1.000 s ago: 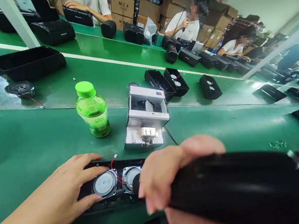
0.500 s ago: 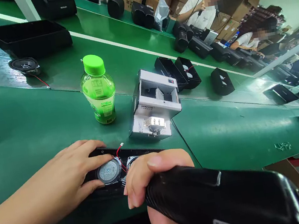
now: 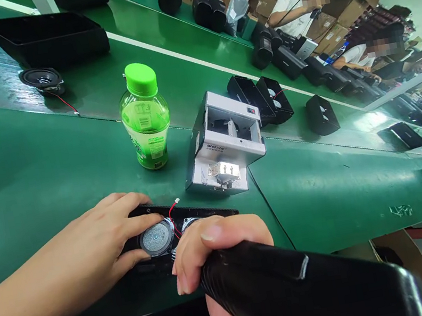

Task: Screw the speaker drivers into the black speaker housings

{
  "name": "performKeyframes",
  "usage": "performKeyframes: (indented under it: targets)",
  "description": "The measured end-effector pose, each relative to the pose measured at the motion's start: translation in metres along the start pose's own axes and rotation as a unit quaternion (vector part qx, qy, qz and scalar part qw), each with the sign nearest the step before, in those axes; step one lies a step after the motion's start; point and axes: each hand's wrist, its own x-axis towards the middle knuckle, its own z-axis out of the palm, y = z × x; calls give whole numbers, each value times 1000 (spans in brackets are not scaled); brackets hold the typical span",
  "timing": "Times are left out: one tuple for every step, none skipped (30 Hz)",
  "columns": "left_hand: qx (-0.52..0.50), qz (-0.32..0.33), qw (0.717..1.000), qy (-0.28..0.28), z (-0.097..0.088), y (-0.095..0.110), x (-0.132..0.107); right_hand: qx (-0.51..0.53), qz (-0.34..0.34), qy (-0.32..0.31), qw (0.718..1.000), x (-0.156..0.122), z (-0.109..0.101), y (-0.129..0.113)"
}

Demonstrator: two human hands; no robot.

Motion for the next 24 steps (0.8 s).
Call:
performKeyframes:
  targets:
    - [-3, 0, 1000, 3, 0, 0, -1, -2, 0, -7, 1000, 0, 0, 0]
    - [-4, -1, 1000, 6, 1, 0, -1, -5, -1, -12, 1000, 0, 0, 1]
    - [-4, -1, 1000, 7, 1, 0, -1, -9, -6, -17, 1000, -1, 0, 2]
    - [-4, 0, 1000, 7, 1, 1, -1, -13, -11, -24, 1000, -2, 0, 4]
    - [-3, -1, 1000, 7, 1, 2, -1, -16, -21, -31, 999, -4, 0, 5]
    - [1, -3, 1000, 4, 1, 3, -1, -17, -34, -38, 999, -6, 0, 7]
    - [9, -6, 1000, -2, 1, 5, -1, -18, -48, -47, 998, -8, 1, 9]
    - [20, -11, 1000, -9, 1, 6, 0, -22, -58, -55, 997, -10, 2, 11]
    - [32, -15, 999, -16, 1, 8, 0, -31, -62, -63, 996, -13, 3, 14]
    - [41, -18, 999, -21, 1, 9, 0, -37, -67, -68, 995, -15, 4, 16]
    - [46, -18, 998, -25, 1, 10, 1, -40, -76, -67, 994, -18, 4, 19]
    - [48, -17, 998, -26, 2, 11, 1, -38, -85, -67, 993, -20, 5, 21]
    - [47, -16, 998, -24, 2, 12, 1, -36, -88, -65, 993, -22, 4, 23]
    - [46, -15, 999, -21, 2, 12, 0, -31, -87, -62, 994, -24, 4, 25]
    - [47, -15, 999, -19, 2, 13, 0, -28, -84, -59, 994, -25, 2, 27]
    - [50, -16, 998, -17, 2, 13, 0, -28, -78, -55, 995, -27, 1, 29]
    - [54, -18, 998, -17, 2, 13, 0, -32, -67, -53, 996, -28, -1, 30]
    - [58, -19, 998, -19, 1, 14, 0, -34, -61, -51, 996, -30, -2, 32]
    - [63, -20, 998, -22, 1, 15, 1, -32, -61, -49, 996, -31, -4, 34]
    - [66, -21, 997, -26, 0, 15, 1, -27, -61, -43, 997, -33, -5, 36]
    - [68, -22, 997, -30, 0, 16, 2, -26, -53, -36, 998, -35, -6, 38]
    - [68, -23, 997, -32, -1, 17, 2, -26, -42, -32, 998, -36, -6, 39]
    - [67, -24, 997, -34, -1, 18, 2, -29, -28, -30, 999, -38, -7, 41]
    - [64, -26, 997, -35, -1, 18, 2, -34, -13, -31, 999, -39, -8, 41]
